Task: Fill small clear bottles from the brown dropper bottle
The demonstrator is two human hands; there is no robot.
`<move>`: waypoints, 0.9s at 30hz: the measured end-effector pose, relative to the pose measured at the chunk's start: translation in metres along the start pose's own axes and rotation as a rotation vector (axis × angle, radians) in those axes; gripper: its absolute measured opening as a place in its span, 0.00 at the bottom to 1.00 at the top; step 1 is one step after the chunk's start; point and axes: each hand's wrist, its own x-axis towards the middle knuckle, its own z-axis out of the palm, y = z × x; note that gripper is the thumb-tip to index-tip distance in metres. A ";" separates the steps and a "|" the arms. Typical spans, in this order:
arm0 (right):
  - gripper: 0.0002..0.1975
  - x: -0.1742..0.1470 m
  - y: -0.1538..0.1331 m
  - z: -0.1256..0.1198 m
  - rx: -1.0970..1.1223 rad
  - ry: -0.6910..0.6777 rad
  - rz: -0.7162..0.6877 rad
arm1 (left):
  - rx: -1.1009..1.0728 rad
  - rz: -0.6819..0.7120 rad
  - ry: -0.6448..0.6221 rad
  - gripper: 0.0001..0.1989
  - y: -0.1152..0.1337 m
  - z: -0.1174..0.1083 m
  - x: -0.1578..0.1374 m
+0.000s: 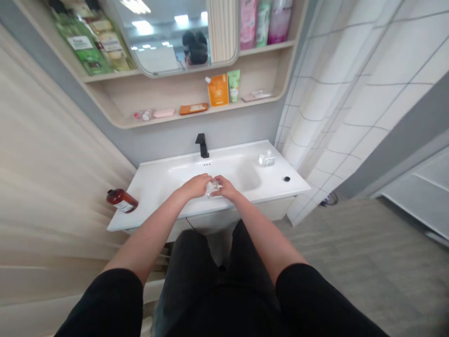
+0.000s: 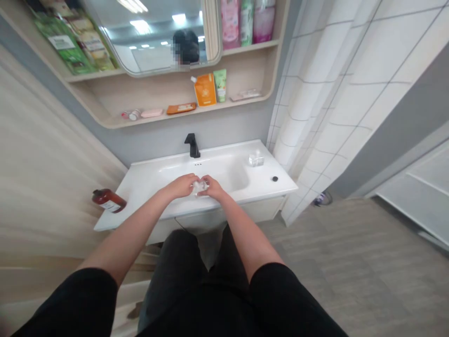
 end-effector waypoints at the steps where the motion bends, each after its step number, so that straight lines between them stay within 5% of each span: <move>1: 0.41 0.000 0.000 0.000 0.006 -0.007 0.002 | -0.015 0.044 0.011 0.21 0.000 -0.001 0.000; 7: 0.41 0.000 0.001 -0.001 0.010 -0.016 -0.001 | 0.047 -0.096 -0.028 0.16 0.000 -0.004 0.003; 12: 0.39 -0.001 -0.001 -0.002 0.022 -0.042 0.015 | 0.081 0.059 -0.084 0.13 -0.008 -0.009 0.007; 18: 0.37 -0.006 -0.010 -0.004 0.067 -0.064 -0.001 | 0.013 0.194 -0.002 0.17 -0.024 -0.001 0.002; 20: 0.36 -0.006 -0.012 -0.003 0.056 -0.012 -0.016 | -0.085 0.108 0.145 0.21 -0.034 0.015 -0.011; 23: 0.36 -0.007 -0.014 -0.005 -0.020 0.172 -0.004 | -0.219 -0.240 0.368 0.25 -0.049 0.055 -0.039; 27: 0.38 -0.025 -0.020 -0.033 -0.259 0.468 -0.018 | -0.221 -0.575 0.288 0.26 -0.057 0.108 -0.071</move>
